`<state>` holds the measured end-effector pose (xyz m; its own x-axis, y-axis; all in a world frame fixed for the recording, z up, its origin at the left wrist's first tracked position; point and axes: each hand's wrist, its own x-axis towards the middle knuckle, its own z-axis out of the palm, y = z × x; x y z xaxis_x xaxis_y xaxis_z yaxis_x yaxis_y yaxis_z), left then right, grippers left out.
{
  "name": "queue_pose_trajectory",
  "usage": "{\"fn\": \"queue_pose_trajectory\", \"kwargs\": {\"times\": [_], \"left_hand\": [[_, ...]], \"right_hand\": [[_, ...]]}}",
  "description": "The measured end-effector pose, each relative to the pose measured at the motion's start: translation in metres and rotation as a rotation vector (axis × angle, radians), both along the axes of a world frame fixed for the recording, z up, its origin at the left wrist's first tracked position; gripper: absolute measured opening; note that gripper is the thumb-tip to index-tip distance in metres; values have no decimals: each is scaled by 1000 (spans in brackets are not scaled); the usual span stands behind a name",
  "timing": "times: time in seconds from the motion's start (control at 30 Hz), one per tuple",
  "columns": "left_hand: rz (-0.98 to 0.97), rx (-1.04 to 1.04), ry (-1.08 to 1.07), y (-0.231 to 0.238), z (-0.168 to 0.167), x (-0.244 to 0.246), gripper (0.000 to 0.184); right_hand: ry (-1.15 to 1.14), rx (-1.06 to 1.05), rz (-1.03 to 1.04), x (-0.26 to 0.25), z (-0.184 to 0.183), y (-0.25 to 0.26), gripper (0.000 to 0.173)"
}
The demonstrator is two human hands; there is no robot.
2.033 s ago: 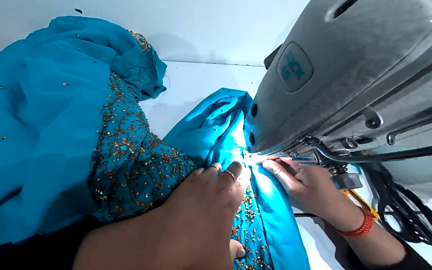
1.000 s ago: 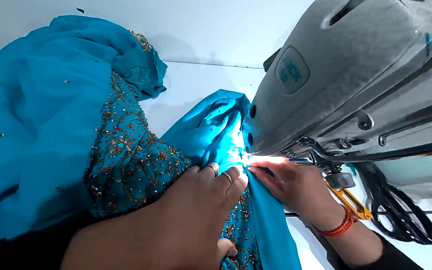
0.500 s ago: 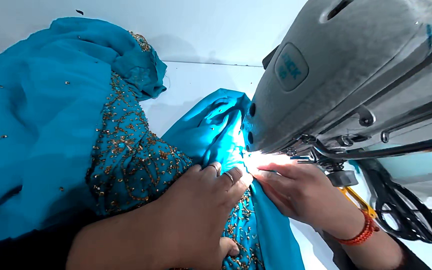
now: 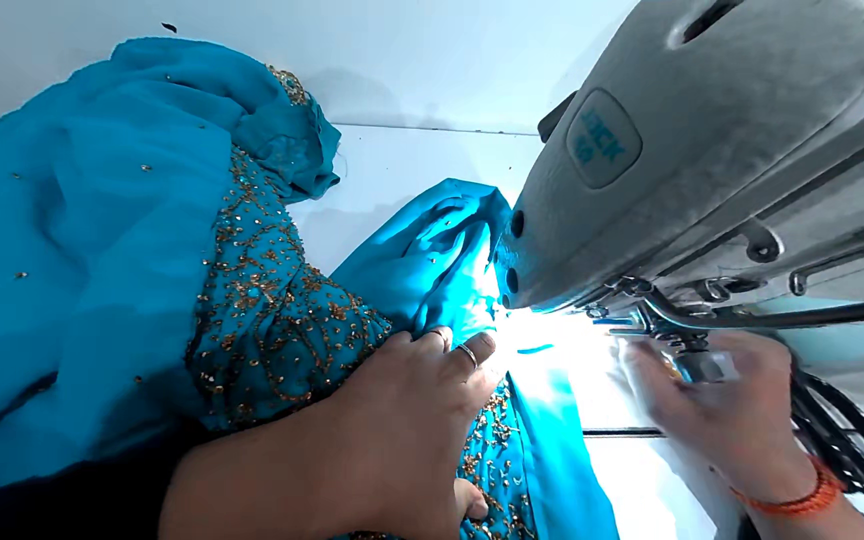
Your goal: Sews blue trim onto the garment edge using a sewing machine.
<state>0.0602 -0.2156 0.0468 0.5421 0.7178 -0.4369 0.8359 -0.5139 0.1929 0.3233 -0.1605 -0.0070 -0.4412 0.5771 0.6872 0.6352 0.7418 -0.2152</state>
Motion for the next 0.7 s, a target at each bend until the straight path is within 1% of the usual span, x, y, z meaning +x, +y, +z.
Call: {"fn": "queue_pose_trajectory", "kwargs": {"times": [0.07,0.1,0.17,0.23,0.3,0.37,0.43,0.5,0.57,0.7], "left_hand": [[-5,-5,15,0,1,1,104],[-10,-3,17,0,1,1,104],[-8,3,13,-1,1,1,104],[-4,4,18,-1,1,1,104],[-4,-6,37,0,2,2,105],[-7,-1,42,-1,1,2,105],[-2,18,19,-1,0,1,106],[6,53,-9,-2,-2,1,107],[0,81,-17,-3,-4,0,106],[12,72,-36,-3,-2,0,100]], "right_hand": [[-2,16,15,2,0,1,20],[-45,-6,67,2,-3,1,21],[-165,-47,182,1,-13,1,30],[-274,-37,196,-3,-17,1,33],[-269,-1,129,-2,-15,0,29],[-221,35,81,-2,-12,0,28],[-167,-12,171,-5,-11,-2,31],[-224,-105,261,-13,-12,-5,38],[-292,-126,272,-19,-14,-5,41],[-297,-99,262,-19,-16,-4,39]]}}
